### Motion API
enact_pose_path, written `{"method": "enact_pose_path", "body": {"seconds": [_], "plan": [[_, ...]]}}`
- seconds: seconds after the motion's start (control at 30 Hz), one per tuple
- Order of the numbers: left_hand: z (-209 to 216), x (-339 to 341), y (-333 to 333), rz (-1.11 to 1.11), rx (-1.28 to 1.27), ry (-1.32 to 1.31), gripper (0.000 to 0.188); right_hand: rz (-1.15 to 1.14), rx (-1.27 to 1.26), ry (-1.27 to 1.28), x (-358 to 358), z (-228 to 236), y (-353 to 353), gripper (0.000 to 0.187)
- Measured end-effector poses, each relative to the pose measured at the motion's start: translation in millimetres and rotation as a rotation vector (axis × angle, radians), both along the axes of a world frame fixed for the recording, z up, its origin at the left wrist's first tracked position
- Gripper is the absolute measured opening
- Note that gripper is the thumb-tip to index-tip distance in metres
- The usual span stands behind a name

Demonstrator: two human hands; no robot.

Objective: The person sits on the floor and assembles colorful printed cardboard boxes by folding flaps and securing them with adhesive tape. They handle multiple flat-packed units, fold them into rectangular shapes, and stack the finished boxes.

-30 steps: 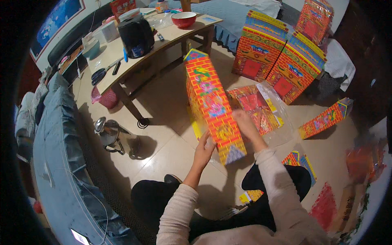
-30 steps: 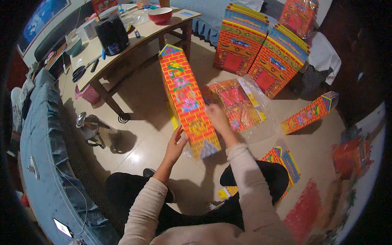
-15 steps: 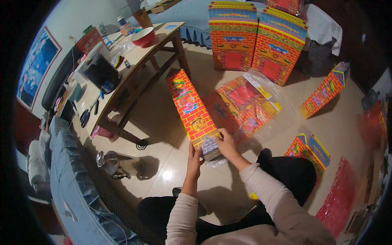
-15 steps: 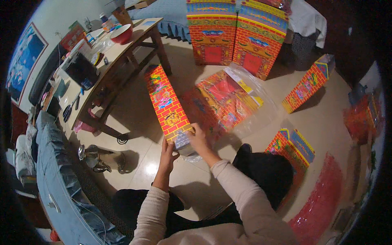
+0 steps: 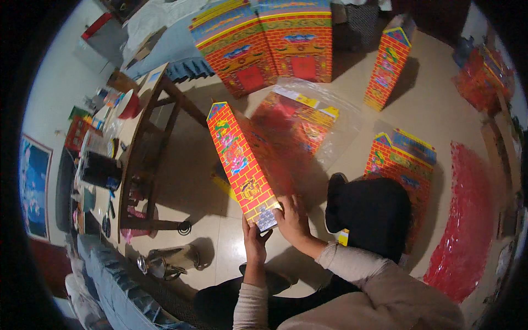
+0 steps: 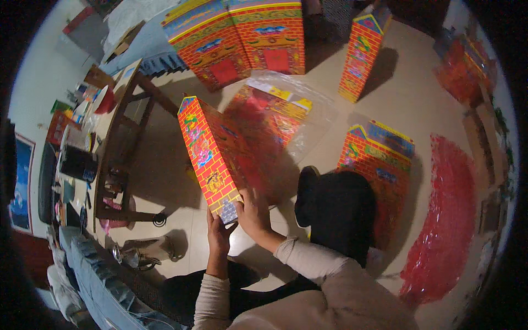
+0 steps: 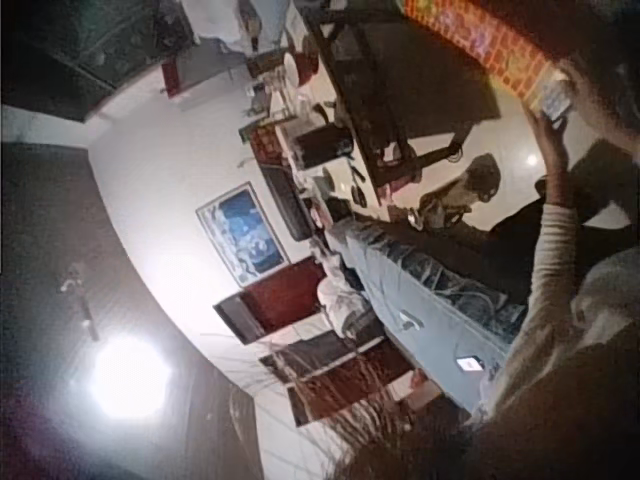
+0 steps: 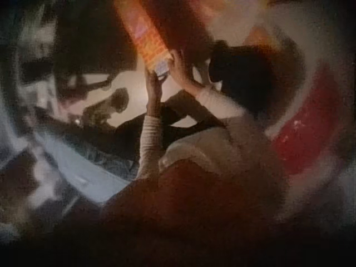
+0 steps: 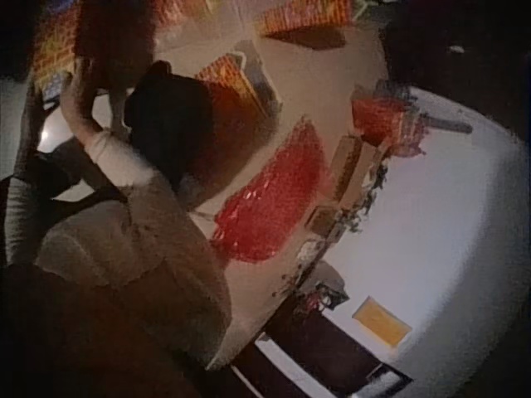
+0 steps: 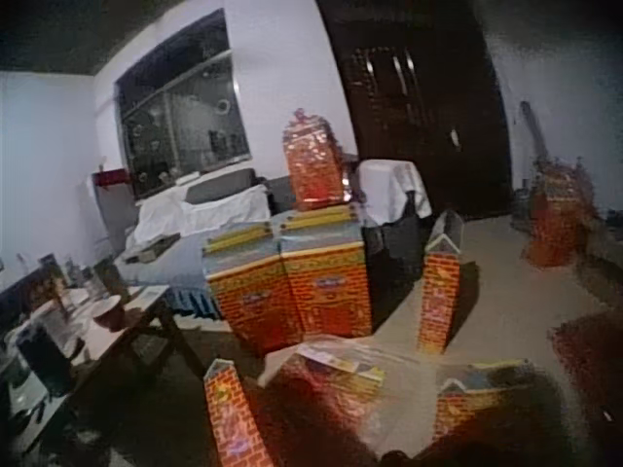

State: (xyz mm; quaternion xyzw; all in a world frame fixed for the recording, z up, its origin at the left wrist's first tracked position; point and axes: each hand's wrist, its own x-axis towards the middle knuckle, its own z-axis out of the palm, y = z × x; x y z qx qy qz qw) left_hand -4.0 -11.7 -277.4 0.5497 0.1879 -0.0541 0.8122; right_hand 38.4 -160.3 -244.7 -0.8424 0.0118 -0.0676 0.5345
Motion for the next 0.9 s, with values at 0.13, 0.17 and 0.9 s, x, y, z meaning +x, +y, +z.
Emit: {"method": "enact_pose_path", "body": {"seconds": [0.13, 0.17, 0.9], "plan": [[-2, -1, -10, -0.029, 0.046, -0.005, 0.061, -0.050, 0.002, 0.040, -6, -15, -3, 0.033], [0, -1, -11, -0.022, 0.059, -0.013, 0.061, -0.048, -0.010, 0.026, -6, -12, -3, 0.034], [0, -4, 1, -0.082, 0.352, 0.095, 0.058, -0.311, 0.448, -0.196, 84, 4, -4, 0.033]]}}
